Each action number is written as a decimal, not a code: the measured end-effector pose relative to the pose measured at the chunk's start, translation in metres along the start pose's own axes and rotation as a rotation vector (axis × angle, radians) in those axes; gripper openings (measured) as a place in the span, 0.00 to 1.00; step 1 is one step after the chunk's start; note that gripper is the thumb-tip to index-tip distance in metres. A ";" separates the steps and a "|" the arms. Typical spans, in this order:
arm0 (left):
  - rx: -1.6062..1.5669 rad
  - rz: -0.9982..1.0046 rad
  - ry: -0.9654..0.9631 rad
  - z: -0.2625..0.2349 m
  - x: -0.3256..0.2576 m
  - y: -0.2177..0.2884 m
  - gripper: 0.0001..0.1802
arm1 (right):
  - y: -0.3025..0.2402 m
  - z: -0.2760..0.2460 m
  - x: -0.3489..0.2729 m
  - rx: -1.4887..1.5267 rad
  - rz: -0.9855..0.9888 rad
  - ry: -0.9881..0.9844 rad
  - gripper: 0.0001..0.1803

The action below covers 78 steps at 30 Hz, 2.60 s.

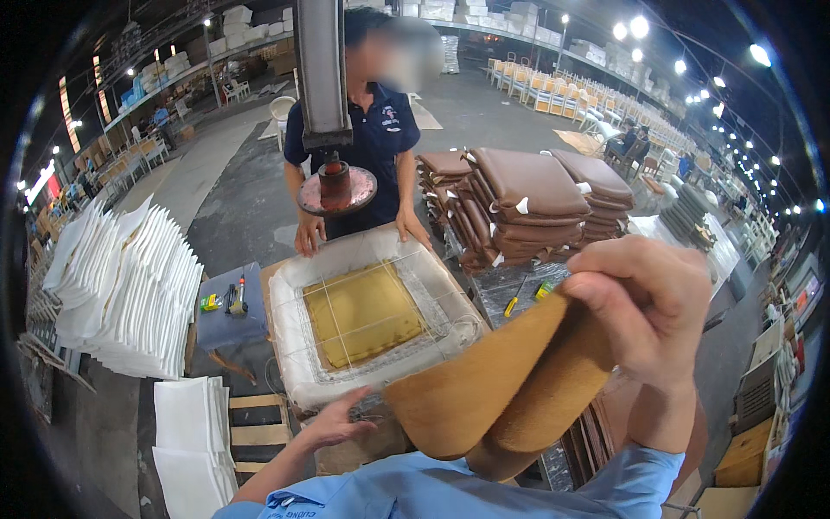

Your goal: The person staples white foam and brown fabric onto a wooden chair seat base using a pneumatic staple gun while a coworker assists by holding the seat and pressing the material. The person repeatedly pulls material taut, fires staples along the edges, and flips the seat to work on different sides.

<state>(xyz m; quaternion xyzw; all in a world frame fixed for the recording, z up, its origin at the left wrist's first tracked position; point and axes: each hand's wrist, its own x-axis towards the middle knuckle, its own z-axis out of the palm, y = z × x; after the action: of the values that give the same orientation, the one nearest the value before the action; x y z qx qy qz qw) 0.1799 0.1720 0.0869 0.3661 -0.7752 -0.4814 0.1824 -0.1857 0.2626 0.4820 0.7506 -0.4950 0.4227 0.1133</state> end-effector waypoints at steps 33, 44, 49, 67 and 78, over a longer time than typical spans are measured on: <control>0.030 -0.254 0.835 -0.363 0.163 -0.019 0.18 | 0.301 0.379 0.121 -0.127 0.026 -0.718 0.08; 0.352 -0.368 0.878 -0.330 0.146 -0.115 0.40 | 0.333 0.441 0.077 0.237 0.275 -0.266 0.32; -0.193 -0.873 0.729 -0.163 0.024 -0.157 0.48 | 0.324 0.370 -0.164 -0.041 0.868 -0.467 0.43; -1.017 -0.635 0.858 -0.075 -0.071 -0.150 0.12 | 0.275 0.349 -0.281 0.365 1.357 -0.262 0.13; -0.835 -0.741 1.097 -0.050 -0.077 -0.153 0.17 | 0.289 0.344 -0.267 0.051 0.901 -0.009 0.21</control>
<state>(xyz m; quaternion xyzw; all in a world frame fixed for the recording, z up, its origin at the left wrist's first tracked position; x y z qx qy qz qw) 0.3226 0.1575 -0.0185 0.6877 -0.1561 -0.5130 0.4894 -0.2888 0.0928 -0.0014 0.4646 -0.7623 0.4388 -0.1027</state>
